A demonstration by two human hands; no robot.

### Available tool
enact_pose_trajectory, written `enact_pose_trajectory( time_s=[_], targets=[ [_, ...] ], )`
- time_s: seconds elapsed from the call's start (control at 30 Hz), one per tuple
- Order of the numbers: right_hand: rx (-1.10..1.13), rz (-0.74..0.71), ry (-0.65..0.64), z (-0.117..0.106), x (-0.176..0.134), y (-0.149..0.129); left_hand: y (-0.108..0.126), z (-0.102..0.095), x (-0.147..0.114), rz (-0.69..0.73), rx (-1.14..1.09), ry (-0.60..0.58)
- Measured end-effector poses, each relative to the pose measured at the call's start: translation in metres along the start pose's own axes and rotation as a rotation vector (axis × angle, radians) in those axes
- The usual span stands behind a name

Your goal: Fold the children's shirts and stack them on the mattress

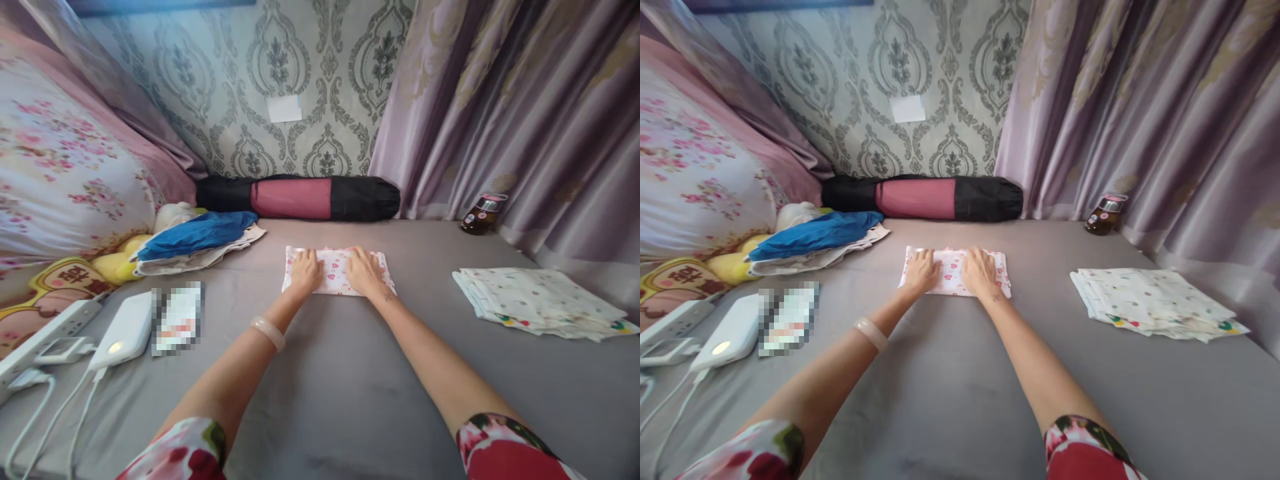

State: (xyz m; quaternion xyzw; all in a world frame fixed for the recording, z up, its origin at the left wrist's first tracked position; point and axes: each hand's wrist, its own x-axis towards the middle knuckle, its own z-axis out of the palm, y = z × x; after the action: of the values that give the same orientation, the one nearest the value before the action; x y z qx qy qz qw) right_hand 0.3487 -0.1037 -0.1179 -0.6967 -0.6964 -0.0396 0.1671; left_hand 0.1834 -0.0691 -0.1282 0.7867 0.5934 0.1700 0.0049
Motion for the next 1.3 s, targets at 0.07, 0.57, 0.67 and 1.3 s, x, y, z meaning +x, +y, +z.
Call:
enact_pose_trajectory(
  time_s=[0.07, 0.57, 0.67, 1.3],
  targets=[
    [0.021, -0.106, -0.035, 0.009, 0.0, -0.014, 0.011, 0.003, -0.002, 0.062, -0.013, -0.059],
    [0.03, -0.111, -0.115, 0.04, 0.0, -0.018, 0.005, 0.031, -0.003, 0.106, 0.045, -0.104],
    [0.018, -0.06, -0.082, 0.04, -0.001, -0.018, 0.003, 0.03, -0.002, 0.052, 0.039, -0.086],
    [-0.016, 0.192, -0.059, 0.03, -0.007, 0.035, -0.018, 0.021, 0.001, -0.142, 0.108, 0.004]
  ],
)
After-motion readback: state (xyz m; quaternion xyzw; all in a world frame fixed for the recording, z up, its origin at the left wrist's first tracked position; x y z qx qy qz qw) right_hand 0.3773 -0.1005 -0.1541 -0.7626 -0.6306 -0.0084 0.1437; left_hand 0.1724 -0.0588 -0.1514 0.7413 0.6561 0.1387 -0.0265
